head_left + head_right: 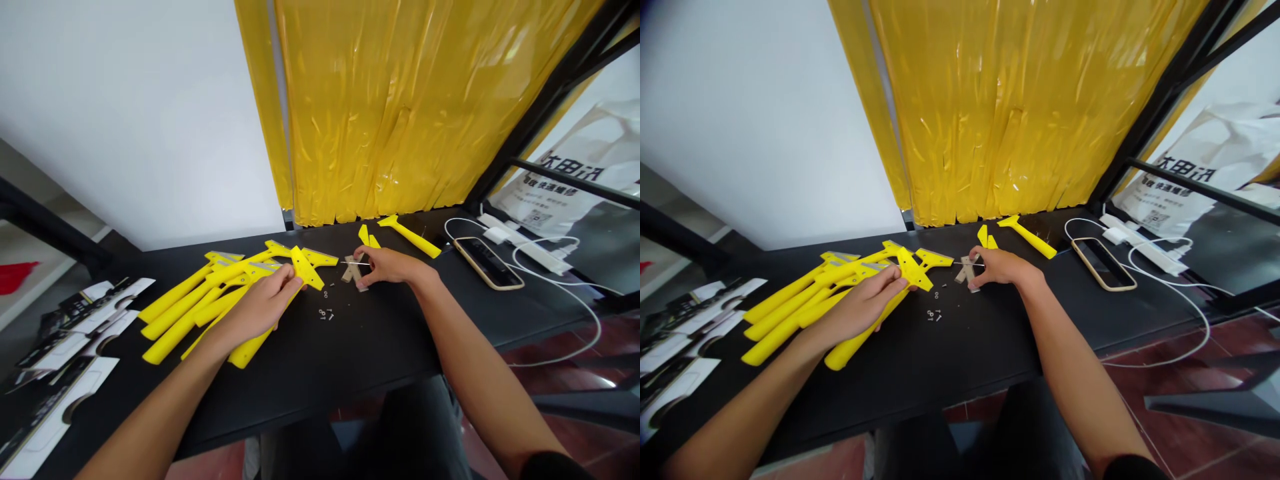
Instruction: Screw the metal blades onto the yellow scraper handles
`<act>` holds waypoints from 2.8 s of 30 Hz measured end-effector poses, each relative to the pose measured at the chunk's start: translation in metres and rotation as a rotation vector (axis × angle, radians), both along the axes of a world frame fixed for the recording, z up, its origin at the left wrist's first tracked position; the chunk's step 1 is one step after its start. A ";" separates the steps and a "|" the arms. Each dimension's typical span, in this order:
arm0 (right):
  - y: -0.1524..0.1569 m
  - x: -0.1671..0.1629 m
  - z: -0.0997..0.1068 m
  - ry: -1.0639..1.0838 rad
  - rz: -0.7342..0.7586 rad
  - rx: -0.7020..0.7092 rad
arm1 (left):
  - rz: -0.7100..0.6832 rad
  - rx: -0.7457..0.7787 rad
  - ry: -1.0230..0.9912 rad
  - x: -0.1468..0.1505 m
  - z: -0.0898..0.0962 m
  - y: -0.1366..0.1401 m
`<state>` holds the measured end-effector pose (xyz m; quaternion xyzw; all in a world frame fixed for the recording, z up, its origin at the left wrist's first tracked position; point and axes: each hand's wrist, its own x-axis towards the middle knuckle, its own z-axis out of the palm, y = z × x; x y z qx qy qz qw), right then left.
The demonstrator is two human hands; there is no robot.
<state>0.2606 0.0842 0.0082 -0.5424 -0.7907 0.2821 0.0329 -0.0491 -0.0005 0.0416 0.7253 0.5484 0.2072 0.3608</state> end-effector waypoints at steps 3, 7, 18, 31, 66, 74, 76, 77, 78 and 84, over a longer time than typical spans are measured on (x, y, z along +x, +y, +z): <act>0.000 0.003 0.003 0.032 0.051 -0.061 | 0.008 -0.030 -0.015 0.000 0.001 0.000; 0.005 0.003 0.008 -0.015 0.129 -0.121 | 0.007 -0.073 -0.037 0.000 0.001 0.000; 0.011 -0.005 -0.007 0.149 0.007 0.016 | 0.001 -0.108 -0.070 0.000 0.003 0.000; -0.028 -0.071 0.011 1.218 -0.238 -0.158 | -0.150 -0.125 -0.186 0.004 0.002 -0.004; -0.057 -0.098 0.001 0.989 0.076 -0.001 | -0.177 -0.219 -0.170 0.009 -0.002 -0.007; -0.058 -0.096 0.004 0.998 0.088 -0.041 | -0.170 -0.224 -0.114 0.009 0.000 -0.009; -0.058 -0.097 0.003 0.983 0.082 -0.037 | -0.170 -0.219 -0.092 0.008 -0.001 -0.009; -0.058 -0.097 0.003 0.972 0.077 -0.029 | -0.167 -0.219 -0.079 0.008 -0.001 -0.009; -0.059 -0.098 0.002 0.961 0.073 -0.022 | -0.163 -0.217 -0.065 0.007 -0.001 -0.009; -0.058 -0.098 0.000 0.981 0.038 -0.128 | -0.221 -0.206 -0.037 0.004 -0.001 -0.008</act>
